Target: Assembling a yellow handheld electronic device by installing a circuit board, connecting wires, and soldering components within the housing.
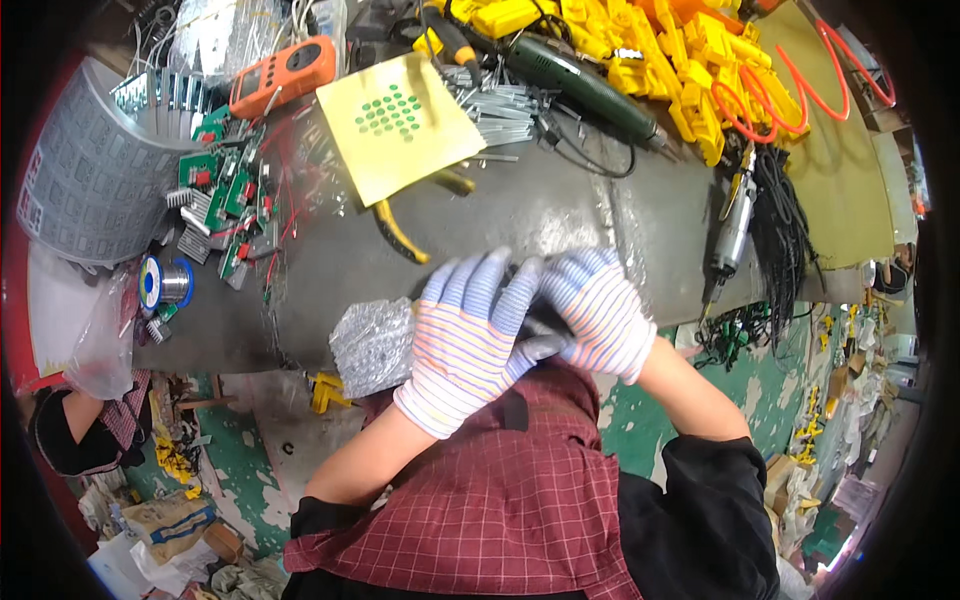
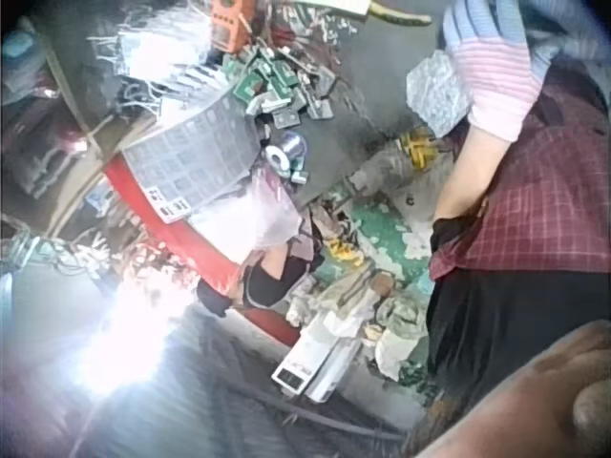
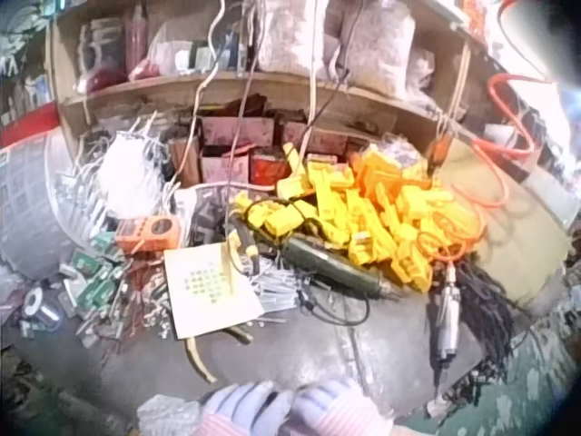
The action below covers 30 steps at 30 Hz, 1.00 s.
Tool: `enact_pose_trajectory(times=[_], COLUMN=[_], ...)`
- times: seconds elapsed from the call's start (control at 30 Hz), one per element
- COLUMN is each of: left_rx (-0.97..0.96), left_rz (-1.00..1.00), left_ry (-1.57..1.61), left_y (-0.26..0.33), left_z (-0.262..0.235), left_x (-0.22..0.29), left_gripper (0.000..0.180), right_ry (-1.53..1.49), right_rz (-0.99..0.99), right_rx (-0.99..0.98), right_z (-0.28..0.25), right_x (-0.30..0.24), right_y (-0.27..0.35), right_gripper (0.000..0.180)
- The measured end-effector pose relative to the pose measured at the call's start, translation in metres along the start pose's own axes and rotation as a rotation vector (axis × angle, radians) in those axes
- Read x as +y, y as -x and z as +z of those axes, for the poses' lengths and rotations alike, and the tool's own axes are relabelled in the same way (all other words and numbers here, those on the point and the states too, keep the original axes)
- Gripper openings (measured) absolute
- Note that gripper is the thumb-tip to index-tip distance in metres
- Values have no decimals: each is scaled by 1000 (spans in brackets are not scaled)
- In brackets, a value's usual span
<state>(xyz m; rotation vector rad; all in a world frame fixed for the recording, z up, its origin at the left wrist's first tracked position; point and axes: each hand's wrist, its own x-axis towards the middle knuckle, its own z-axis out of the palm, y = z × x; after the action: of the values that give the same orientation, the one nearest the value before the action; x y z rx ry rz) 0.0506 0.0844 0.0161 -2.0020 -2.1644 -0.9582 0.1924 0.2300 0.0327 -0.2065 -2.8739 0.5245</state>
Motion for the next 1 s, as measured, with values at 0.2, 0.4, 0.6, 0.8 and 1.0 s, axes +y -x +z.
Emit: enact_pose_trajectory(times=[0.2,0.4,0.6,0.8,1.0], left_rx=[-118,-82,-116,-179,-102], left_rz=[81,62,26,-19,-4], left_ry=[-37,-41,-168,-197,-150], left_y=[4,-1,-13,-13,-14], left_z=[-6,-16,-13,-11,2], left_x=[-11,-6,9,10,7], left_gripper=[63,36,28,27,26], right_ry=[180,406,473,-231,382], right_rz=[-221,189,285,472,668], right_rx=[14,355,223,667,549], right_z=[-11,-55,-44,-53,-71], right_x=[35,115,158,165,196], right_y=[6,-58,-88,-55,-21], right_gripper=[17,32,63,69,62])
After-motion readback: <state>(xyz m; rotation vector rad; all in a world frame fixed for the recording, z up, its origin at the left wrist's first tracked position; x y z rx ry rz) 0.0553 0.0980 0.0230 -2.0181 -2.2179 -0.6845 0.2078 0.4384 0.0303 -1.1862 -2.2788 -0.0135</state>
